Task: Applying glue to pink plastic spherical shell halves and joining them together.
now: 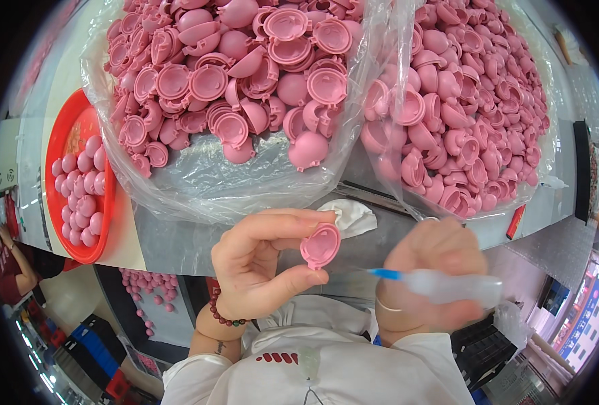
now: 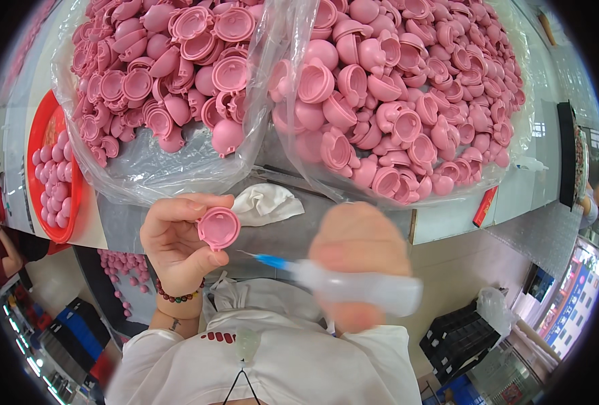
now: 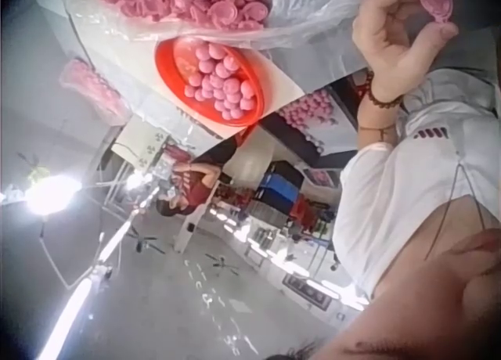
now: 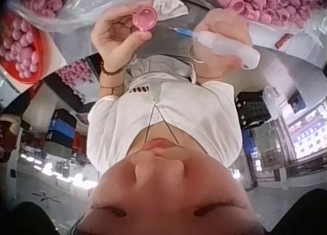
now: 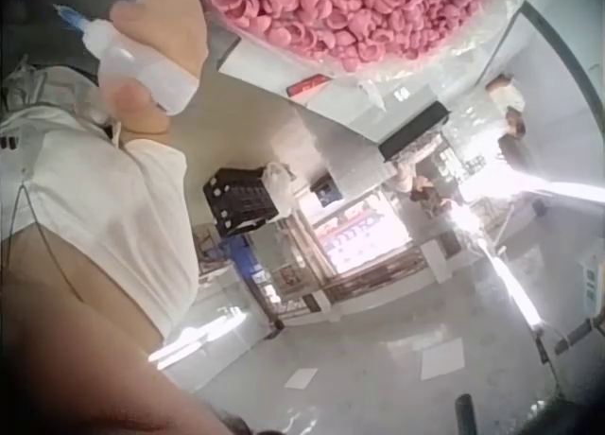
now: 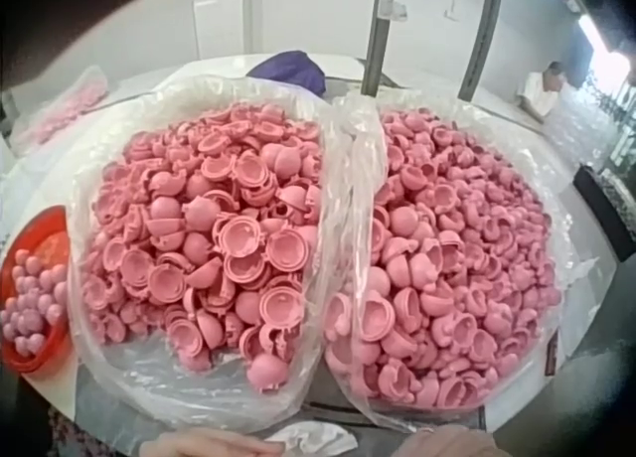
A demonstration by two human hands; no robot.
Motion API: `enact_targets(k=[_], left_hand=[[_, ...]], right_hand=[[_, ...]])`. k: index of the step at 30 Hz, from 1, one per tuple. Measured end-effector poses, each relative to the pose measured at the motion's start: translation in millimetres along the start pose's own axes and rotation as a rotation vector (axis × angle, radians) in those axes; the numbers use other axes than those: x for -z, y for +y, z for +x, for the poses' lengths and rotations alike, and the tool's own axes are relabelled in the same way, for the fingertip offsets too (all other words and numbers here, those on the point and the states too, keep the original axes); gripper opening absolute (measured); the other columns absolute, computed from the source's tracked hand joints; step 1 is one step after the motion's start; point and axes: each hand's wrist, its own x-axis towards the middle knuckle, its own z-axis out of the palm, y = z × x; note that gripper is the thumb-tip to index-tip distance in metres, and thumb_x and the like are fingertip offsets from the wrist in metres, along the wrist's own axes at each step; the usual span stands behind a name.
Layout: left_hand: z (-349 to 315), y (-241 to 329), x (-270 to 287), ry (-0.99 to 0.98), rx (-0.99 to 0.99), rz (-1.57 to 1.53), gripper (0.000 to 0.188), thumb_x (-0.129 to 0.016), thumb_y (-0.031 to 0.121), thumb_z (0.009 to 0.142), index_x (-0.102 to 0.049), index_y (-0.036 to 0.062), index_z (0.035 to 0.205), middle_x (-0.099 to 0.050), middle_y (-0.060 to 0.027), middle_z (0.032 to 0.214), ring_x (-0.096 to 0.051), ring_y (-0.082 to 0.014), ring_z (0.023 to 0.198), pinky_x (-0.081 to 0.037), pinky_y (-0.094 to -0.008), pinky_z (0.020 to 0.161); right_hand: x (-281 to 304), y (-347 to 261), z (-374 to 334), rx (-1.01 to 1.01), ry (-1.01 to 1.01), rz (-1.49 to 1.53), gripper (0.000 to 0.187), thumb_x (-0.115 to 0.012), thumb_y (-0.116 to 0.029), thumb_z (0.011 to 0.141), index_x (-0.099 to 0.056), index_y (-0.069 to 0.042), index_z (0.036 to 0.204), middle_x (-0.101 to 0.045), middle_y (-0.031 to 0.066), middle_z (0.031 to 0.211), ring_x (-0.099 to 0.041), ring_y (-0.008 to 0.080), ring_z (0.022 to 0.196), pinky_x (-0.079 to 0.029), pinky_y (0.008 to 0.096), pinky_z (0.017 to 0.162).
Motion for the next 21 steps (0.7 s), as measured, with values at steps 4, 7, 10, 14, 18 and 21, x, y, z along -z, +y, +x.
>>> enact_targets(k=[4,7,10,14,18,21], left_hand=[[4.4,-3.7,3.0,-0.089,-0.088,-0.102,0.041,-0.067,-0.009,0.063,-0.05,-0.0071,0.1,-0.052,-0.0217,0.104,-0.055,-0.0239,0.096,-0.046,-0.0317,0.081],[2.5,-5.0,5.7,-0.076,-0.081,-0.087,0.042,-0.068,-0.007,0.062,-0.051,-0.007,0.1,-0.053,-0.0207,0.103,-0.056,-0.0234,0.093,-0.046,-0.0308,0.08],[2.0,-7.4,9.1,-0.096,-0.099,-0.056,0.043,-0.07,-0.005,0.061,-0.052,-0.0067,0.1,-0.053,-0.0205,0.103,-0.056,-0.0228,0.09,-0.046,-0.0299,0.078],[2.8,-5.1,8.0,-0.107,-0.103,-0.02,0.045,-0.071,-0.003,0.06,-0.053,-0.0065,0.1,-0.054,-0.0188,0.101,-0.056,-0.0222,0.089,-0.046,-0.0295,0.077],[2.0,-3.8,6.1,-0.091,-0.053,-0.058,0.045,-0.072,-0.002,0.061,-0.052,-0.0069,0.101,-0.053,-0.0167,0.099,-0.056,-0.0214,0.089,-0.047,-0.0293,0.078],[0.6,-4.8,7.2,-0.087,-0.067,-0.077,0.046,-0.072,-0.001,0.061,-0.051,-0.0074,0.102,-0.053,-0.0161,0.099,-0.056,-0.0212,0.089,-0.047,-0.0294,0.079]], right_hand=[[38.4,-9.2,0.8,0.074,0.385,0.055,0.047,-0.052,-0.039,0.08,-0.049,0.002,0.103,-0.045,0.0057,0.077,-0.041,0.0135,0.067,-0.03,0.0235,0.053],[77.4,-18.1,13.5,0.13,0.62,-0.436,0.043,-0.05,-0.028,0.083,-0.045,0.005,0.11,-0.051,0.0107,0.098,-0.047,0.0148,0.077,-0.033,0.0236,0.059],[119.8,-32.6,29.0,0.018,0.726,-0.847,0.037,-0.051,-0.019,0.084,-0.044,0.005,0.111,-0.053,0.0122,0.106,-0.051,0.0124,0.082,-0.035,0.0216,0.062],[212.1,-44.4,26.1,-0.189,0.699,-1.097,0.036,-0.055,-0.009,0.08,-0.044,0.005,0.112,-0.058,0.0093,0.102,-0.054,0.0082,0.085,-0.035,0.0187,0.062],[226.5,-33.6,24.3,-0.282,0.684,-1.026,0.039,-0.058,-0.007,0.077,-0.044,0.005,0.112,-0.057,0.0089,0.103,-0.055,0.0097,0.085,-0.037,0.0193,0.065],[223.1,-30.0,24.8,-0.278,0.674,-0.981,0.043,-0.06,-0.006,0.075,-0.043,0.005,0.113,-0.055,0.0115,0.105,-0.053,0.0133,0.091,-0.039,0.022,0.069]])
